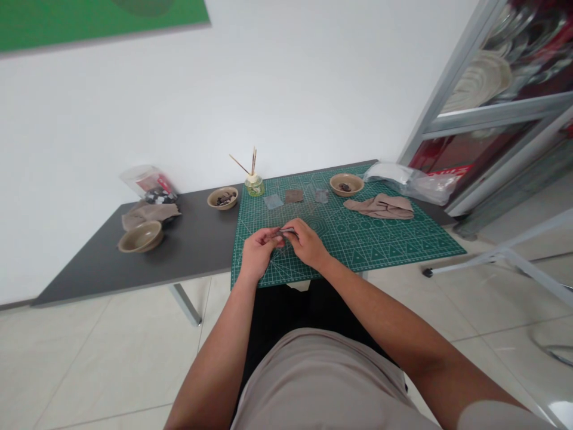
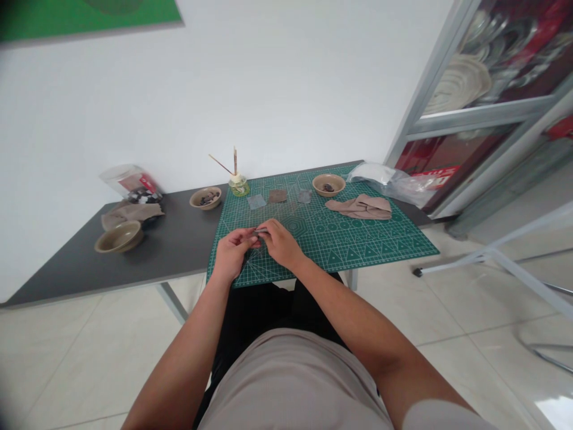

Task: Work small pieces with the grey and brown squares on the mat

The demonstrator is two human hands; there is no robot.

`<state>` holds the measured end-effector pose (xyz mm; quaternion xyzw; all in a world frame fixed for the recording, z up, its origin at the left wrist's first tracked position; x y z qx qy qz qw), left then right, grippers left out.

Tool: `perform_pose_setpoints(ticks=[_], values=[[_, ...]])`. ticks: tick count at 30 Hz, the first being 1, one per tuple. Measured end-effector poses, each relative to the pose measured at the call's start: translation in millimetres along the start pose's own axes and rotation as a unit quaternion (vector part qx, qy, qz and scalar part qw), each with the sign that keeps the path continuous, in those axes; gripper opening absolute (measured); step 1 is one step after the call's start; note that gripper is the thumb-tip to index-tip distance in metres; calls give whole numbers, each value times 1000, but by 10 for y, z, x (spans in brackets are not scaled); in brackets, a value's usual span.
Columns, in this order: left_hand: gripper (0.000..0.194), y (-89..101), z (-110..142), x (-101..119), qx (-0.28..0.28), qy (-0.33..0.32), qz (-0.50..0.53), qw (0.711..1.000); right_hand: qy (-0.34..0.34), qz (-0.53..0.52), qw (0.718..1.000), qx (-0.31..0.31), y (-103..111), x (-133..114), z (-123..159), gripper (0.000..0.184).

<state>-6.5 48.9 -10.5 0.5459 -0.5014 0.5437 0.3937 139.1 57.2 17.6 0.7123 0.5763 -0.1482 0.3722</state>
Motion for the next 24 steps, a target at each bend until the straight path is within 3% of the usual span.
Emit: perform_pose_setpoints(ticks=[11,24], values=[[23,-12,0,57,-4,4,6,1000,-10,-7,999,-36,-33,4,0,5],[22,-9,-9,46,-5,-3,12,1000,0,-13,999,-34,-62,6,12,4]])
Point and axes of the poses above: each hand's wrist, its own z-axis away from the middle knuckle, its own y-axis out of the back of the hand, x = y × z, the point moved 6 cm from there along -z, towards the middle knuckle, and after that the axes turned 6 degrees about x, right-handed, at the moved point
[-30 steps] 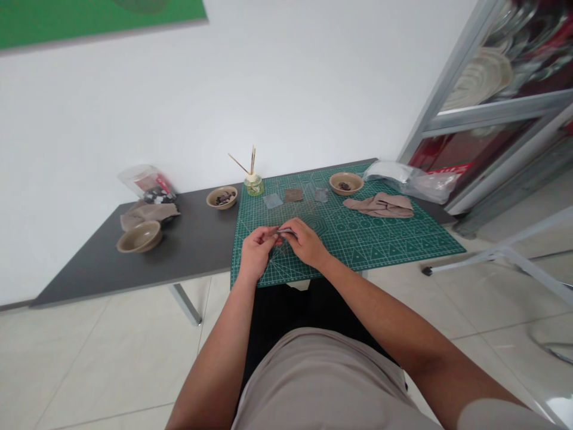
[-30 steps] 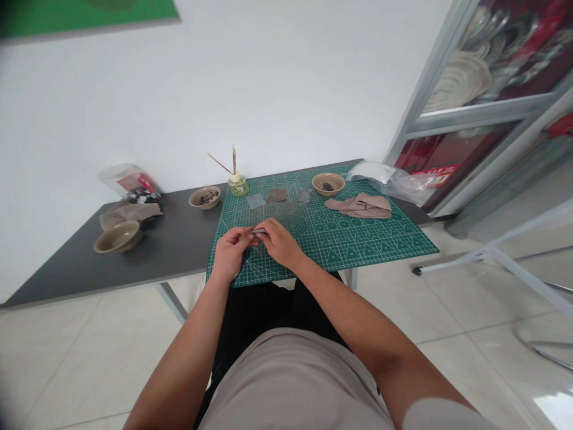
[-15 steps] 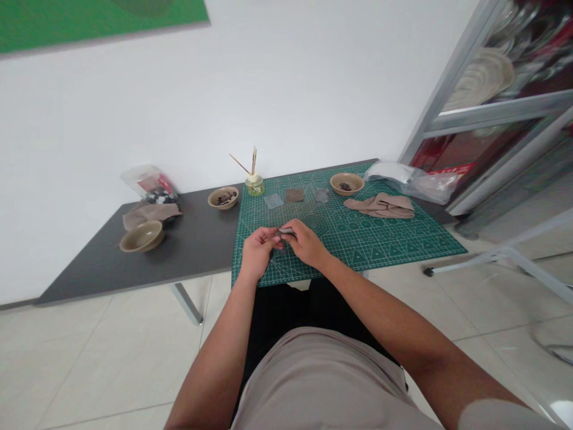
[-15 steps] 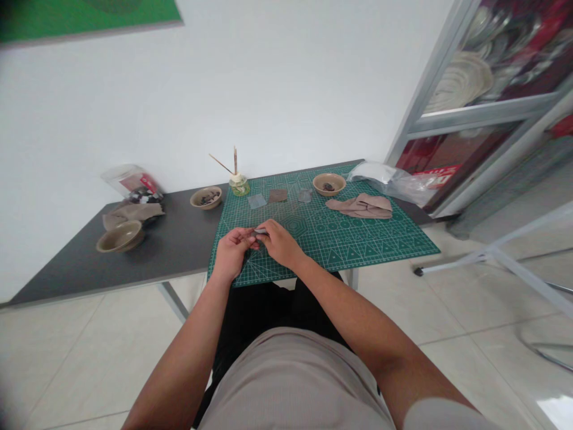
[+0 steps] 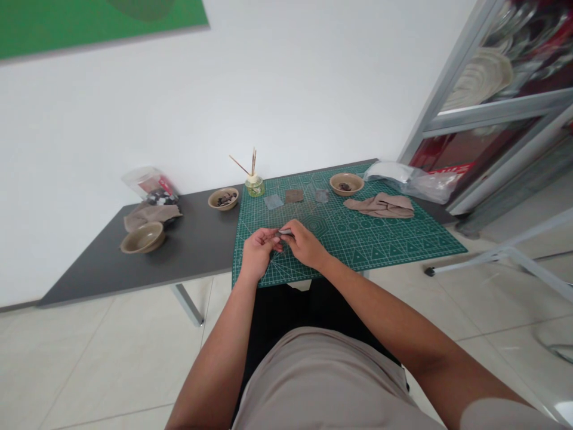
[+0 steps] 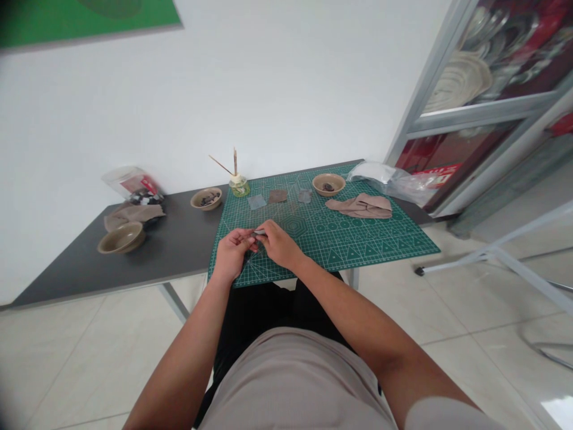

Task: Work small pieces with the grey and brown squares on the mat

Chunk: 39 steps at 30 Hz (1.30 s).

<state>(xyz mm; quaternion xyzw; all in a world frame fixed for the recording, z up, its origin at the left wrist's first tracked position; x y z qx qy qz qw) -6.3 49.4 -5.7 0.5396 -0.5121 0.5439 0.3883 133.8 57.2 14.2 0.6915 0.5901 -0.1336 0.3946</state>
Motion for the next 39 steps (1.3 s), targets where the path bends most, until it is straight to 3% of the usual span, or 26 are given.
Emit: perform_pose_setpoints(ticks=[12,17,21,29,39], values=[[23,3,-10,-43,-15,-8,-3,1000,-6,-6,1000,5,9,-13,3,5],[24,45,-30,-27,14,-62,4,998,-78,-13,994,69,121,72,-3,9],[18,58,-26,-14,30,-69,-6,997,-121,-24,990,69,116,119,8,13],[21,37,-3,24,32,-76,-28,996,-56,39,997,26,70,16,-26,7],[29,43,-3,-2,30,-64,-19,997,-48,11,999,-10,4,64,-7,6]])
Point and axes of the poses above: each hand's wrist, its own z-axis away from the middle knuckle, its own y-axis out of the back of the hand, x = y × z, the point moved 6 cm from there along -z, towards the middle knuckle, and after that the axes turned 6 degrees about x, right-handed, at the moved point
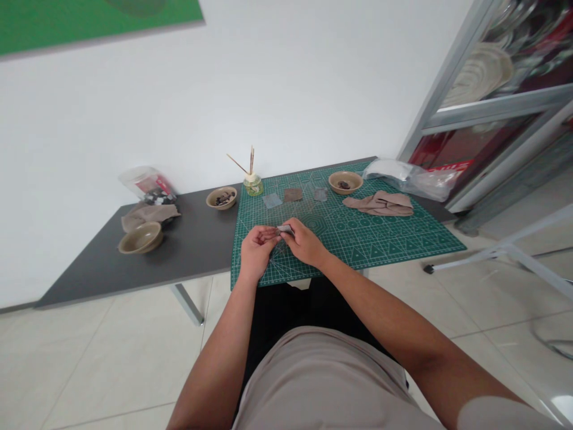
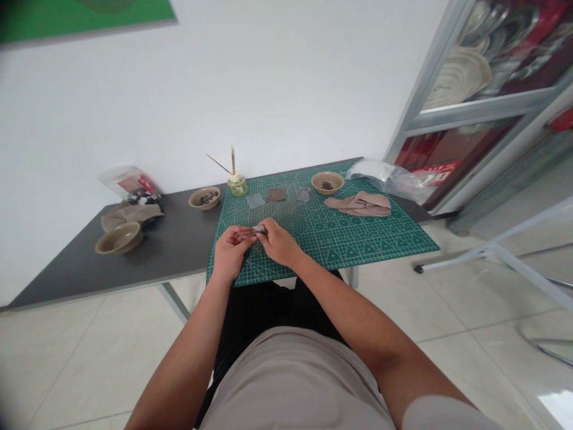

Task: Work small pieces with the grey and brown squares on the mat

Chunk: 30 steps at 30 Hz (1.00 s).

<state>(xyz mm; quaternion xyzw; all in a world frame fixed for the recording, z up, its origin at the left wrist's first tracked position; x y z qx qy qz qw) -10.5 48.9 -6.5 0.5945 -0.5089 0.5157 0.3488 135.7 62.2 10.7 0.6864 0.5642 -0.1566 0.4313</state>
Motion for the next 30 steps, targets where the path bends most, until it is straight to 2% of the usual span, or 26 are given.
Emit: perform_pose_setpoints(ticks=[10,18,30], values=[[26,-4,20,16,-3,0,20,1000,-6,-1,1000,-5,-12,19,15,5],[29,11,9,0,1,-3,8,1000,18,-6,1000,-20,-45,4,13,2],[31,12,7,10,1,-12,24,1000,-6,-21,1000,-18,-19,-15,8,4]])
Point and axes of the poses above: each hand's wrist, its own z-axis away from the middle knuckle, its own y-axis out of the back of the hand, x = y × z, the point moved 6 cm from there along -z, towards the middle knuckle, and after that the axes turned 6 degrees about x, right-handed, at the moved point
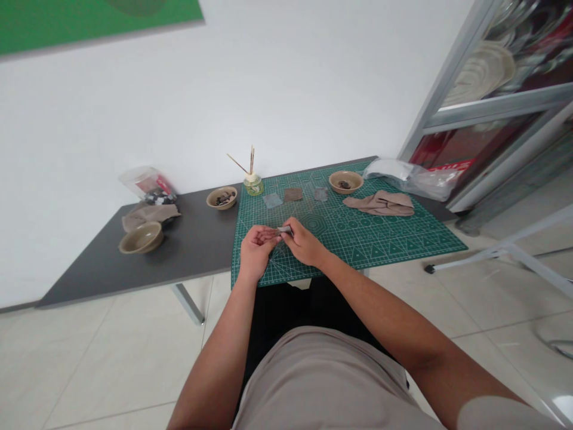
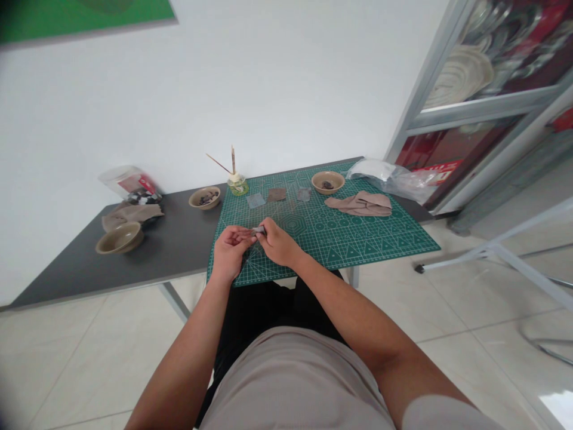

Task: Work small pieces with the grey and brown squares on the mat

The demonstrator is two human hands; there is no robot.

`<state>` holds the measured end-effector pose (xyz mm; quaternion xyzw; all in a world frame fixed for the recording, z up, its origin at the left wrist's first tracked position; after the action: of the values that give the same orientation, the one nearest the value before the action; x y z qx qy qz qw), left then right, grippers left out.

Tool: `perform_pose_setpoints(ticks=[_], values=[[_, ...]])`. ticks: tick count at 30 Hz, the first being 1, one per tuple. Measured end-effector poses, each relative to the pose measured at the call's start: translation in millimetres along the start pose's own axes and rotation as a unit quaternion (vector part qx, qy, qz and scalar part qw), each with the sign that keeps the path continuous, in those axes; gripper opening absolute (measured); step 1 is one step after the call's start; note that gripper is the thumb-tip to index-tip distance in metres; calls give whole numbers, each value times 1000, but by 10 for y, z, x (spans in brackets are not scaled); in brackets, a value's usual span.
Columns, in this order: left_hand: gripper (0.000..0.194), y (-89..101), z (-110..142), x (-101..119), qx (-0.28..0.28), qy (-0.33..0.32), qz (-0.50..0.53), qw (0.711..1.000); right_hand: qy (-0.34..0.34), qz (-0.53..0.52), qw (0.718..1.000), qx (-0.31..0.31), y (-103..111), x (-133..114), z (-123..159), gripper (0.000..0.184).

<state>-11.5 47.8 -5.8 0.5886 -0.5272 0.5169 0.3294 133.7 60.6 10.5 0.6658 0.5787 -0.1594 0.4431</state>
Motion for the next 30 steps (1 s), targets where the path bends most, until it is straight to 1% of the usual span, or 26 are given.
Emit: perform_pose_setpoints(ticks=[3,6,8,10,12,17,23,30], values=[[31,2,3,10,7,-4,4,1000,21,5,1000,17,34,-40,-16,4],[30,14,4,20,19,-11,-4,1000,32,9,998,48,97,-72,-27,11],[30,19,3,16,23,-14,-9,1000,22,6,998,58,126,-75,-29,14],[31,21,2,10,24,-16,-10,1000,11,3,998,55,133,-70,-28,15],[31,23,1,6,24,-18,-11,999,0,8,999,53,130,-49,-25,15],[29,16,11,23,23,-14,-17,999,-38,21,996,77,150,46,-23,12],[27,0,17,39,6,-14,-13,1000,-43,-17,998,38,140,58,-49,12],[28,17,17,14,7,-9,-19,1000,-53,-16,998,10,116,89,-71,13]])
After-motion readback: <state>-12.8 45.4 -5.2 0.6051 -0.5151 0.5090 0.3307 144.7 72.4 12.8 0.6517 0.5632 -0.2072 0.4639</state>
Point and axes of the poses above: each hand's wrist, its own z-axis away from the middle knuckle, its own y-axis out of the back of the hand, x = y × z, the point moved 6 cm from there along -z, towards the middle knuckle, and after that the axes turned 6 degrees about x, right-handed, at the moved point
